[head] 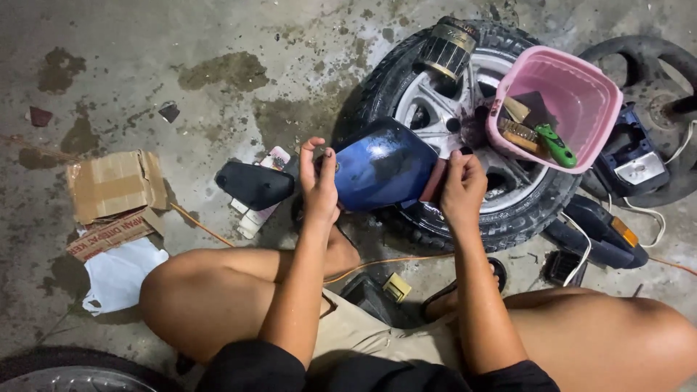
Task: Hand-sanding a blue plastic motorcycle component using sandpaper and water to smooth the surface.
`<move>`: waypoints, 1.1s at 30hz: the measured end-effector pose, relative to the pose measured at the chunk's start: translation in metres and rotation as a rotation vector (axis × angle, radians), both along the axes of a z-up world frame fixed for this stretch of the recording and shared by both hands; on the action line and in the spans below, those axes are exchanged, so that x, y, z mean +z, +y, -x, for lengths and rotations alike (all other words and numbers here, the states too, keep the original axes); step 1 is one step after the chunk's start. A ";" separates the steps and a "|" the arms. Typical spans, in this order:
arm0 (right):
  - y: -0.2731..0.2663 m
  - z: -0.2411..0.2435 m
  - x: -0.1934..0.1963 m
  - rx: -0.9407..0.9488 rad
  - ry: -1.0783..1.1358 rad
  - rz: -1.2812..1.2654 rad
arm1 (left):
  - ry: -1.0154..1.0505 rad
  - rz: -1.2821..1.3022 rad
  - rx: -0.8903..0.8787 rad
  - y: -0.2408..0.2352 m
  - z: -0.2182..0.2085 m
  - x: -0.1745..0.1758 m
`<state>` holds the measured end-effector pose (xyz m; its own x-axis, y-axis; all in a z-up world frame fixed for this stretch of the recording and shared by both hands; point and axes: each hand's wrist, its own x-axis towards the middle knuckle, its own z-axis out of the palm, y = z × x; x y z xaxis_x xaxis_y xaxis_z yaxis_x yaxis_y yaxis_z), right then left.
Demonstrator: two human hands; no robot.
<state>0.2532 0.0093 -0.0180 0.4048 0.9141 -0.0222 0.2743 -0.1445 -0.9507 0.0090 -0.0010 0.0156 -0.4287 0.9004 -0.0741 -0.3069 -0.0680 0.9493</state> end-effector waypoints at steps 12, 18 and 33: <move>-0.020 0.025 -0.042 0.171 -0.495 0.140 | 0.062 0.343 -0.040 -0.002 -0.016 -0.054; -0.021 0.023 -0.054 0.173 -0.464 0.105 | 0.158 0.371 0.013 -0.004 -0.024 -0.046; -0.020 0.035 -0.061 0.201 -0.822 -0.100 | 0.220 0.466 -0.005 -0.019 -0.039 -0.073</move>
<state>0.2178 -0.0106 -0.0786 0.0865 0.9524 0.2923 0.8943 0.0550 -0.4441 0.0477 -0.0202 -0.0574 -0.4751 0.7952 -0.3767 -0.0962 0.3786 0.9206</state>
